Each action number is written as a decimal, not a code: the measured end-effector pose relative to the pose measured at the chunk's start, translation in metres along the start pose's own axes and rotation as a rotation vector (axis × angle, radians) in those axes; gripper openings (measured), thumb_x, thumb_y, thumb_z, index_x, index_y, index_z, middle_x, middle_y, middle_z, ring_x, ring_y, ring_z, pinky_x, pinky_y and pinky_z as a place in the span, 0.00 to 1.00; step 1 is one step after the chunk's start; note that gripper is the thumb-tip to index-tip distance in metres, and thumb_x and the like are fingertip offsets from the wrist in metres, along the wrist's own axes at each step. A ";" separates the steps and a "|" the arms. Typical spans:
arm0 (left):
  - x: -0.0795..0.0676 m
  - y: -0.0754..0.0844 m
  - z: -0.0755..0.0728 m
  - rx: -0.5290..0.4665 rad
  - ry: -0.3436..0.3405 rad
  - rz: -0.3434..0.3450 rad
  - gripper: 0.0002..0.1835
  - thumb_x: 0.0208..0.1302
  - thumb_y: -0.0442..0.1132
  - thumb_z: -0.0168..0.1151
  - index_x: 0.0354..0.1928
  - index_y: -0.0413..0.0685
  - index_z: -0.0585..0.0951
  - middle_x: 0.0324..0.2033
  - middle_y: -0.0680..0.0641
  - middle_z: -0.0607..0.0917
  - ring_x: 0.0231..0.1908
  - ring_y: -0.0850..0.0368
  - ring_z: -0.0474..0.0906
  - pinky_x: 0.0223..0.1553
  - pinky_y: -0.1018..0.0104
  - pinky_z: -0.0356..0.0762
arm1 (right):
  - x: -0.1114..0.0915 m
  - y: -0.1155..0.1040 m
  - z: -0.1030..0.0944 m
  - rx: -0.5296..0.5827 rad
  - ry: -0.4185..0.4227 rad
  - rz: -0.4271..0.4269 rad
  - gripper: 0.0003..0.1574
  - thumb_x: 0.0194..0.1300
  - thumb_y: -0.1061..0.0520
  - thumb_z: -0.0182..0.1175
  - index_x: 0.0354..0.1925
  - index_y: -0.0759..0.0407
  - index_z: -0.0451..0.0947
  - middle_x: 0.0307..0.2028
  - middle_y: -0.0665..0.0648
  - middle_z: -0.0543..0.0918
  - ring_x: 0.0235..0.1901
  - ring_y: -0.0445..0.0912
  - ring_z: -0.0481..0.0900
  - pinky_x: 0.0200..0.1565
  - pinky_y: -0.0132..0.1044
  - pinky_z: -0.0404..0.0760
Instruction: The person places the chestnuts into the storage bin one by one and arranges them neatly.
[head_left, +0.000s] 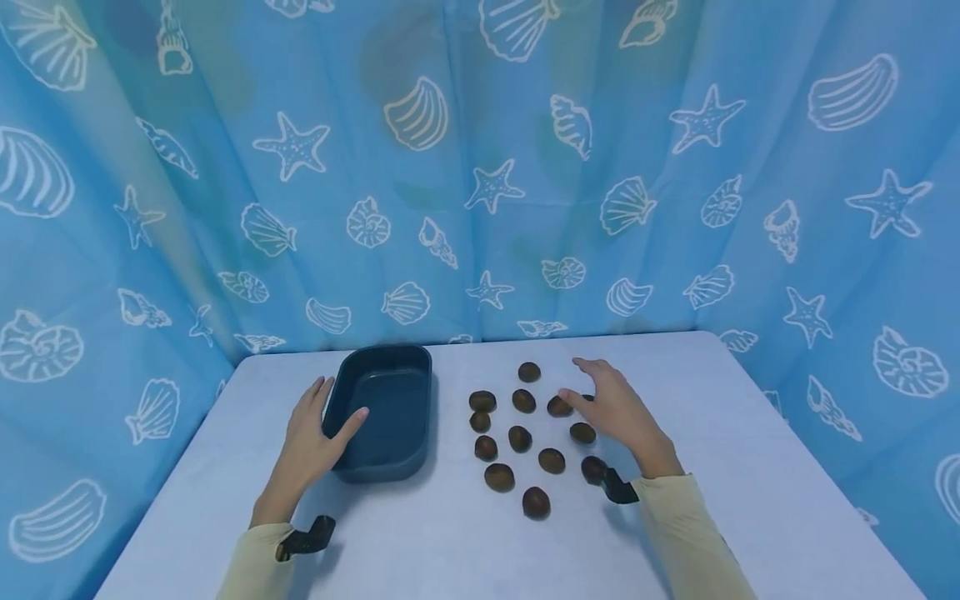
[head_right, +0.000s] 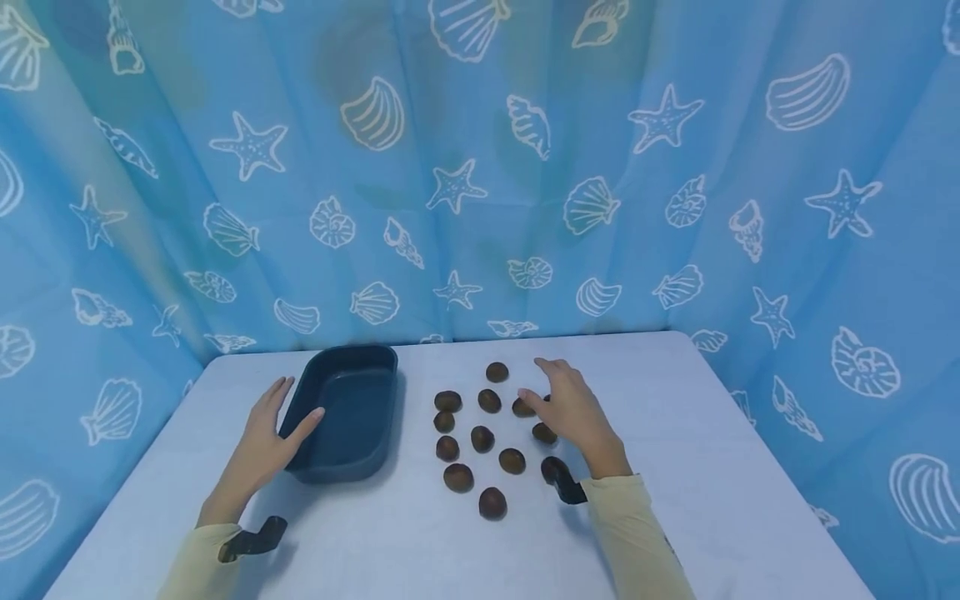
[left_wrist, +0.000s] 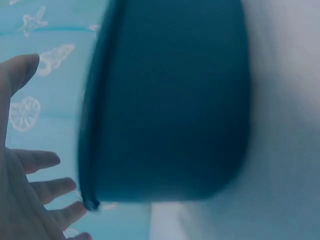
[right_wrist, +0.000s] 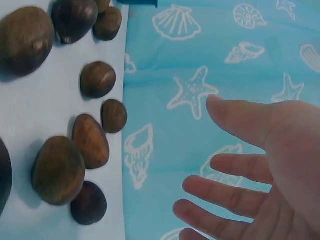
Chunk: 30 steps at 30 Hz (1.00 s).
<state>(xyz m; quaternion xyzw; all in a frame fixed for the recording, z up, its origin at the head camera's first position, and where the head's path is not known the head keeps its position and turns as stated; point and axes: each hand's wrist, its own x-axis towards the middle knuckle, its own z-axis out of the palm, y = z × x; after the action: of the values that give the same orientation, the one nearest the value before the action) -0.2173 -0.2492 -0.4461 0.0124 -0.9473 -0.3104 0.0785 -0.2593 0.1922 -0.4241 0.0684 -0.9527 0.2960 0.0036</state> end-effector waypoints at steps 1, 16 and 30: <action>-0.001 -0.003 0.001 -0.002 -0.011 -0.015 0.52 0.72 0.67 0.55 0.83 0.41 0.49 0.82 0.32 0.48 0.81 0.29 0.43 0.77 0.26 0.46 | 0.001 0.002 0.000 0.008 -0.002 0.001 0.46 0.73 0.44 0.64 0.78 0.62 0.61 0.75 0.70 0.66 0.76 0.67 0.63 0.73 0.65 0.67; 0.003 -0.021 0.008 -0.063 -0.184 -0.073 0.60 0.70 0.69 0.57 0.83 0.39 0.38 0.82 0.30 0.45 0.81 0.29 0.45 0.78 0.32 0.50 | 0.009 0.049 -0.007 0.033 -0.010 0.056 0.40 0.73 0.48 0.64 0.75 0.62 0.65 0.69 0.70 0.74 0.68 0.67 0.72 0.64 0.64 0.78; 0.003 -0.031 0.003 -0.145 -0.377 -0.119 0.71 0.60 0.63 0.71 0.82 0.50 0.27 0.83 0.33 0.37 0.81 0.27 0.41 0.76 0.26 0.50 | 0.015 0.072 -0.001 0.082 -0.055 0.088 0.38 0.70 0.50 0.67 0.71 0.64 0.71 0.63 0.71 0.79 0.63 0.66 0.76 0.59 0.61 0.82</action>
<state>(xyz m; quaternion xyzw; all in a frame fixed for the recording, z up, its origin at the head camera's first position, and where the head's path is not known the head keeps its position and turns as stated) -0.2212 -0.2730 -0.4663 0.0041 -0.9181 -0.3785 -0.1177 -0.2836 0.2494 -0.4632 0.0347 -0.9416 0.3328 -0.0386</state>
